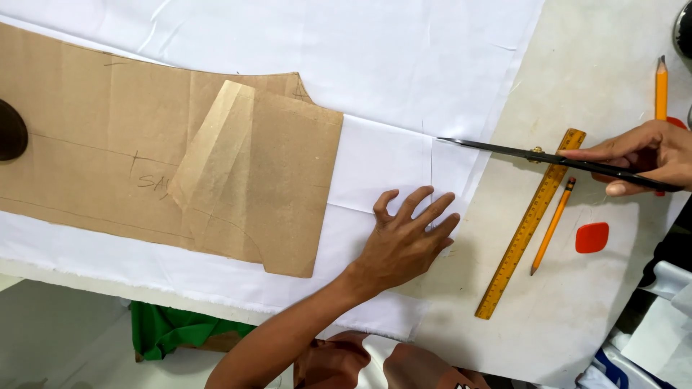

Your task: Cutting white fabric with scissors following a paper pattern on a work table.

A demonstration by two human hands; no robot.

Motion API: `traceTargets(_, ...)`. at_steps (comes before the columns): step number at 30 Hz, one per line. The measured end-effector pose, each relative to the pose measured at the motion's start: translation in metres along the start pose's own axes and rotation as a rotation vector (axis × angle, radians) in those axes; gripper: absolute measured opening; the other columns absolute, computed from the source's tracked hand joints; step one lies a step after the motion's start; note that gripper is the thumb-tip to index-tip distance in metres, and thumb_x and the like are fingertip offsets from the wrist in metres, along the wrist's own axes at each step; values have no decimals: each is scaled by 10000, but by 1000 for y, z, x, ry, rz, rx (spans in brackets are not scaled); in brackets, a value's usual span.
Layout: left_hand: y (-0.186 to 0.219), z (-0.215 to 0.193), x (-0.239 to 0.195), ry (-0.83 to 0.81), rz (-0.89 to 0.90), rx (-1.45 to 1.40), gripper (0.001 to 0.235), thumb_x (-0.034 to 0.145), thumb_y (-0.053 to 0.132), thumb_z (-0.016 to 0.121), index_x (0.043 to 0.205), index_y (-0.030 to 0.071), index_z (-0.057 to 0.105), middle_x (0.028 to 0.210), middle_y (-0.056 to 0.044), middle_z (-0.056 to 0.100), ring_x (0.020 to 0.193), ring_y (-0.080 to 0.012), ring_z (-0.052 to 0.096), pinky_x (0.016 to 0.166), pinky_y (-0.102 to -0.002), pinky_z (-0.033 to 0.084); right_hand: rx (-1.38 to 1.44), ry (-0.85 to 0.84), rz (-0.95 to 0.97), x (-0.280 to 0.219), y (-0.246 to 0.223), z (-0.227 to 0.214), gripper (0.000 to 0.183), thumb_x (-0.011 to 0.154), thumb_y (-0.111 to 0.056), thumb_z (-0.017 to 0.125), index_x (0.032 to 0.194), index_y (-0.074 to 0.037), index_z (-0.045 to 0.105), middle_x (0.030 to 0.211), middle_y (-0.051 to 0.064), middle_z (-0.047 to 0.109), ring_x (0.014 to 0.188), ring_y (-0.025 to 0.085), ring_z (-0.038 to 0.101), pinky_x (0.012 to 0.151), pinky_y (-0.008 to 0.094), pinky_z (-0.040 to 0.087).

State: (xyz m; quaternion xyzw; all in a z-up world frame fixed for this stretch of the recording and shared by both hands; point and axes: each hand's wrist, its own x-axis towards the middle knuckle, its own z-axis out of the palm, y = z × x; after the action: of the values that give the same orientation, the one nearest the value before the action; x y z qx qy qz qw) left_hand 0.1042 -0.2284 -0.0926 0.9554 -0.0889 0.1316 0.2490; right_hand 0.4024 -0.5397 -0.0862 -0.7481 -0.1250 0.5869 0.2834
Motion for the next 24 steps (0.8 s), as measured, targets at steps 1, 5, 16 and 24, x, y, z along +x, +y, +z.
traceTargets(1,0,1,0,-1,0,-1,230,923,226,794,1075,190,624,1345,8,611,1274,-250,593,1076,-490,234,1,0,1,0,0,0,764,607,170,858,1347,20,747,1232,147,882,661,237,595,558,358,484)
traceTargets(5,0,0,0,4,7,8,248,925,236,811,1089,190,630,1343,1,611,1270,-253,599,1077,-488,236,-33,-13,-40,-1,6,0,759,618,117,898,1356,-17,781,850,135,779,543,217,480,473,335,380)
traceTargets(16,-1,0,-1,1,11,5,236,934,231,802,1097,189,637,1345,3,606,1276,-257,595,1081,-492,234,-31,-7,-42,-3,-1,1,728,636,86,892,1349,-23,796,539,124,517,460,227,400,429,362,316)
traceTargets(24,-2,1,-1,-10,12,12,251,924,253,813,1094,199,636,1350,11,601,1277,-253,591,1076,-489,238,-24,13,-21,2,-9,10,748,594,156,863,1315,-13,755,1345,79,812,559,185,478,462,315,402)
